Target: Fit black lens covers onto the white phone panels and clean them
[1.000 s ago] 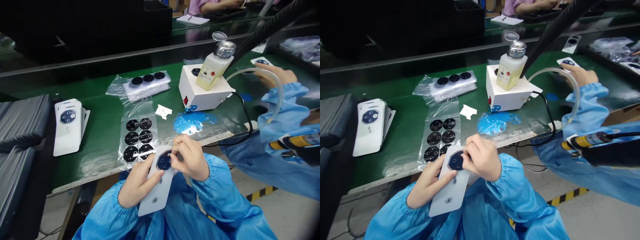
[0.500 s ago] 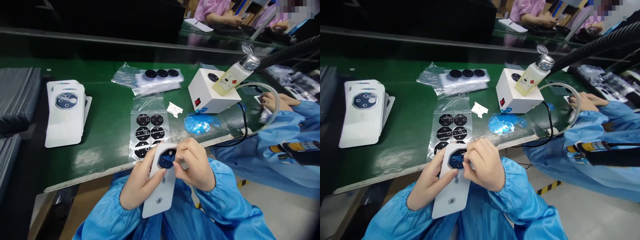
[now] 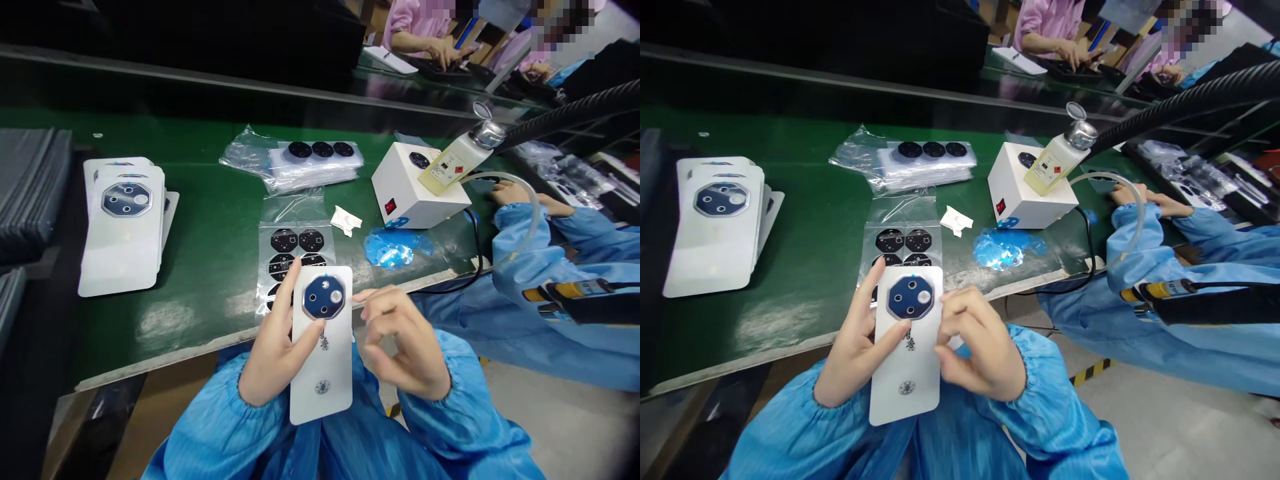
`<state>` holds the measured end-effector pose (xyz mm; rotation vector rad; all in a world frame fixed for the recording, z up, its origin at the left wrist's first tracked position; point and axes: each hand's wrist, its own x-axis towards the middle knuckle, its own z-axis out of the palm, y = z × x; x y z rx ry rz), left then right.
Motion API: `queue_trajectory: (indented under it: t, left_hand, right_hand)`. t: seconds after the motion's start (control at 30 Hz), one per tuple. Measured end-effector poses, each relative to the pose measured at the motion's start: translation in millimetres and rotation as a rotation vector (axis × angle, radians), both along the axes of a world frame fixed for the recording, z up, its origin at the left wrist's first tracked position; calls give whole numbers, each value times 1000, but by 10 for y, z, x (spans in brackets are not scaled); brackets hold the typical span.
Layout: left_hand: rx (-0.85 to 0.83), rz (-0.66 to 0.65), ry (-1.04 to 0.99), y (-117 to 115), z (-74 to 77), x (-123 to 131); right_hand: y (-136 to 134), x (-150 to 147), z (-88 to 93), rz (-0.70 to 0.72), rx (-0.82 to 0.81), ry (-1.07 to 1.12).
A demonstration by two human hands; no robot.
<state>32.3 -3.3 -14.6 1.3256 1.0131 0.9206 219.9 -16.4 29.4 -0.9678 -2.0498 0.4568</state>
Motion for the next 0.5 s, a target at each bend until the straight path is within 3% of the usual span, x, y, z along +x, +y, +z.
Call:
queue_trajectory:
  t: [0.17,0.33,0.5]
  left_hand:
    - [141,13,150,-107,56,66]
    - [378,-40,322,-130,60,71]
    - [469,-61,416,-100,42,51]
  right_hand:
    - [150,-12,21,-219,105,-111]
    - [224,-61,51,-225,74,-144]
    - [238,-47,56,-208,46,-148]
